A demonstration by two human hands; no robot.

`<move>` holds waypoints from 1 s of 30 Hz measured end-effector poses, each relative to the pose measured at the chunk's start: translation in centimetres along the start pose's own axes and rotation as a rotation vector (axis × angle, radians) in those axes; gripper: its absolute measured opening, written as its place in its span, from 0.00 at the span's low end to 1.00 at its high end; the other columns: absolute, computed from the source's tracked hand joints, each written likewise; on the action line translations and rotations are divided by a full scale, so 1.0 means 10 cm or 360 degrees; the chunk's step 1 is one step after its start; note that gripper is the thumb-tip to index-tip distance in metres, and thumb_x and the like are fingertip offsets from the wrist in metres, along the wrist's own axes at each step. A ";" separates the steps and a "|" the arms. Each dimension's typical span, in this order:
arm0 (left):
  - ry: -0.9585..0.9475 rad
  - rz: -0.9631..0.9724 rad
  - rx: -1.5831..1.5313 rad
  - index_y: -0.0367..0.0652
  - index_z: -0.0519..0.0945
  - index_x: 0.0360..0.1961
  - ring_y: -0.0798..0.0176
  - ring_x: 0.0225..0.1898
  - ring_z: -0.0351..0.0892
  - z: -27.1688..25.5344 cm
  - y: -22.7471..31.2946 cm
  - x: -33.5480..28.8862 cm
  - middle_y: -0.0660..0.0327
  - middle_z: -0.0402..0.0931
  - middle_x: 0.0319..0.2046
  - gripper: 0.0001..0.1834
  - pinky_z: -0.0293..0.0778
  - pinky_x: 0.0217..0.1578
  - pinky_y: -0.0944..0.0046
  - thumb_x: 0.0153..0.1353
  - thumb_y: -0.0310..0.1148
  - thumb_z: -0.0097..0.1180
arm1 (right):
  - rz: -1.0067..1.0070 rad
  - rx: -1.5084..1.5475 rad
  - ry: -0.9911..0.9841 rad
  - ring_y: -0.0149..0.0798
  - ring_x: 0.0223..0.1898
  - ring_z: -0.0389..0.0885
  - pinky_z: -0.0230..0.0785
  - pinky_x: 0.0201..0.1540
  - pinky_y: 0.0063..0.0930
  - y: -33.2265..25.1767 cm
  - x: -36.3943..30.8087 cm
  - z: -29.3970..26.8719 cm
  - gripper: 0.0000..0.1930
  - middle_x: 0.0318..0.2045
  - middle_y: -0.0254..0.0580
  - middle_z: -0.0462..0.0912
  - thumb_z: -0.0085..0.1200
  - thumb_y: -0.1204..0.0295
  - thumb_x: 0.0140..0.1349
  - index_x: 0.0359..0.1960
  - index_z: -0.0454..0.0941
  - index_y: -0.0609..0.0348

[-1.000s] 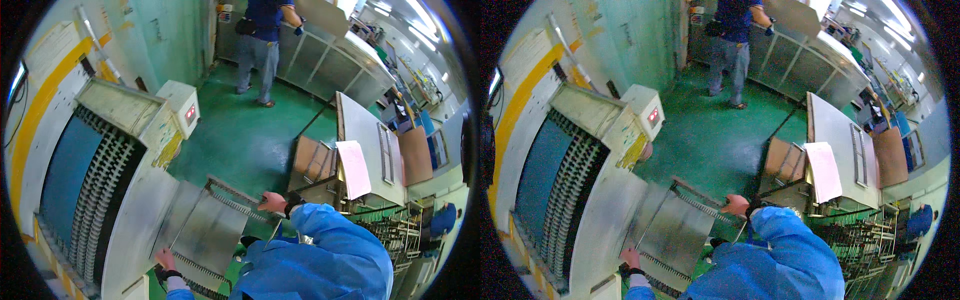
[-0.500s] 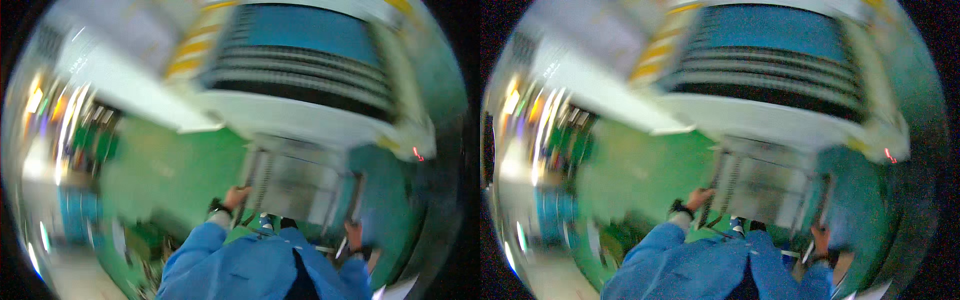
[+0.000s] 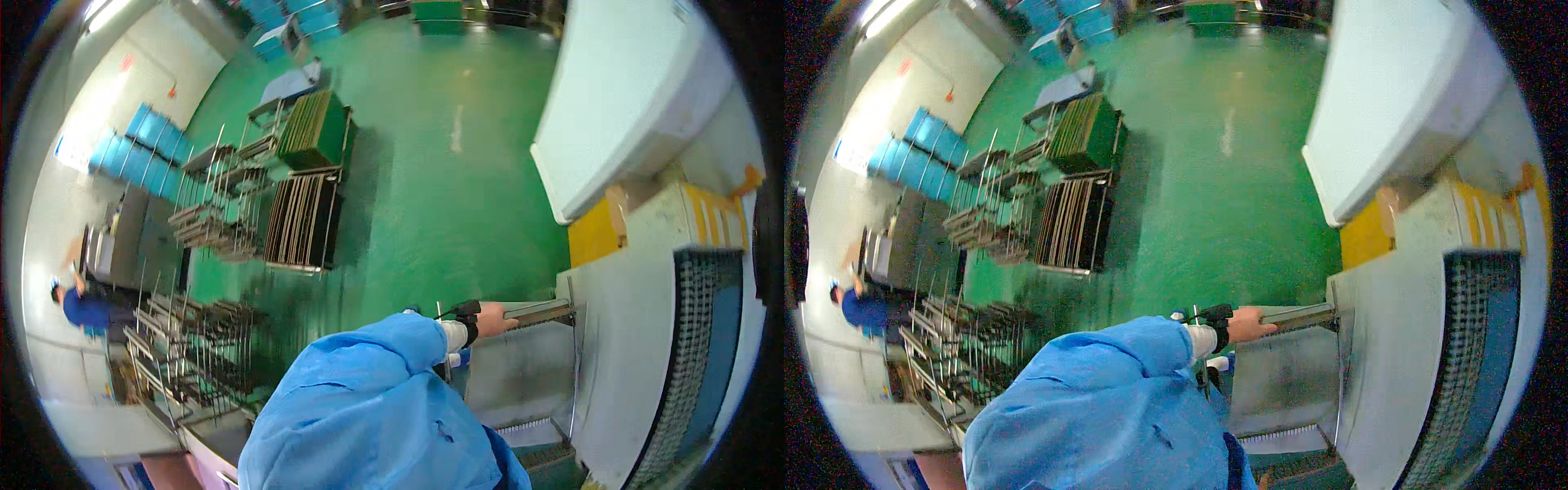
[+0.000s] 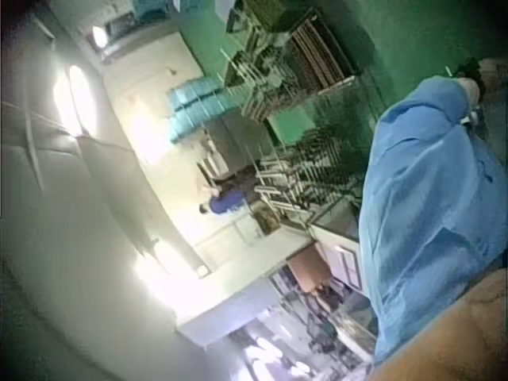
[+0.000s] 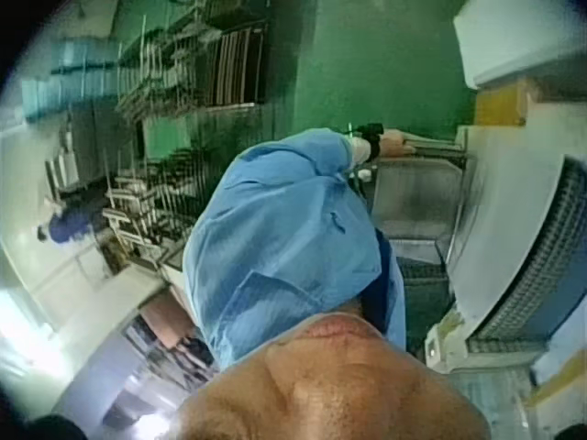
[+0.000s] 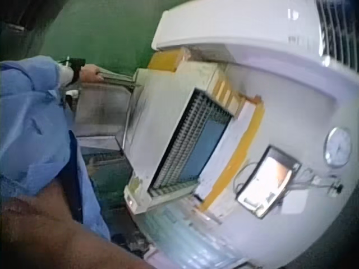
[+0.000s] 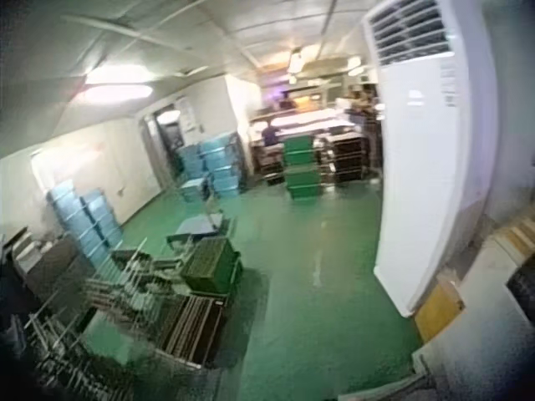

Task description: The person is feeding metal/circuit board sheets into an automated industrial processing machine and organizing them on racks.

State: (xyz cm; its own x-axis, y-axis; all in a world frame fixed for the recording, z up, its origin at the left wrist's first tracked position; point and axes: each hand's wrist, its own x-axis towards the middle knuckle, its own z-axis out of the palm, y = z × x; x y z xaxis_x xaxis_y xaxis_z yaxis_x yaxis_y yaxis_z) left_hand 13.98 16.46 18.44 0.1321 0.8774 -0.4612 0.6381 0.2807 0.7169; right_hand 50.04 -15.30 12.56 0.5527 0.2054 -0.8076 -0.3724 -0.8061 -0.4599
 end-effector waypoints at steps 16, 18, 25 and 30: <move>0.1093 -0.0366 -0.0528 0.39 0.78 0.23 0.47 0.28 0.78 -2.87 -1.48 -1.63 0.49 0.77 0.23 0.28 0.70 0.30 0.51 0.56 0.58 0.54 | -0.0348 -0.0771 -0.0421 0.40 0.46 0.74 0.69 0.47 0.38 -1.19 -0.83 1.88 0.25 0.46 0.45 0.77 0.56 0.61 0.60 0.54 0.71 0.66; 0.1240 -0.0432 -0.0574 0.39 0.78 0.23 0.49 0.27 0.78 -3.15 -1.76 -1.82 0.50 0.77 0.22 0.28 0.70 0.29 0.52 0.56 0.58 0.54 | -0.0422 -0.0847 -0.0483 0.40 0.46 0.74 0.69 0.48 0.38 -1.34 -0.96 2.24 0.25 0.47 0.45 0.76 0.56 0.61 0.60 0.54 0.70 0.66; 0.1629 -0.0740 -0.0849 0.39 0.76 0.23 0.54 0.23 0.76 -3.93 -2.49 -2.56 0.51 0.75 0.19 0.27 0.68 0.25 0.54 0.56 0.57 0.55 | -0.0943 -0.0834 -0.0853 0.37 0.44 0.76 0.69 0.43 0.30 -1.96 -1.77 4.02 0.23 0.45 0.41 0.78 0.59 0.62 0.57 0.50 0.73 0.63; 0.2002 -0.0900 -0.0795 0.38 0.71 0.19 0.52 0.19 0.70 -4.23 -2.94 -2.88 0.49 0.70 0.17 0.28 0.64 0.23 0.53 0.58 0.55 0.54 | -0.1149 -0.1129 -0.1061 0.41 0.53 0.70 0.64 0.52 0.37 -2.02 -2.40 5.39 0.39 0.56 0.47 0.69 0.62 0.63 0.55 0.62 0.56 0.73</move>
State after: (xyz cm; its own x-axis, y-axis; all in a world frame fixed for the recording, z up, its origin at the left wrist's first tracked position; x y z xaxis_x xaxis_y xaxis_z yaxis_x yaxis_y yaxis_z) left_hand -40.63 -0.60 32.73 -0.9420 0.2870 -0.1739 0.0211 0.5678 0.8229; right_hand 4.06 25.98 21.33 -0.1056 0.8102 -0.5766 0.4700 -0.4703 -0.7469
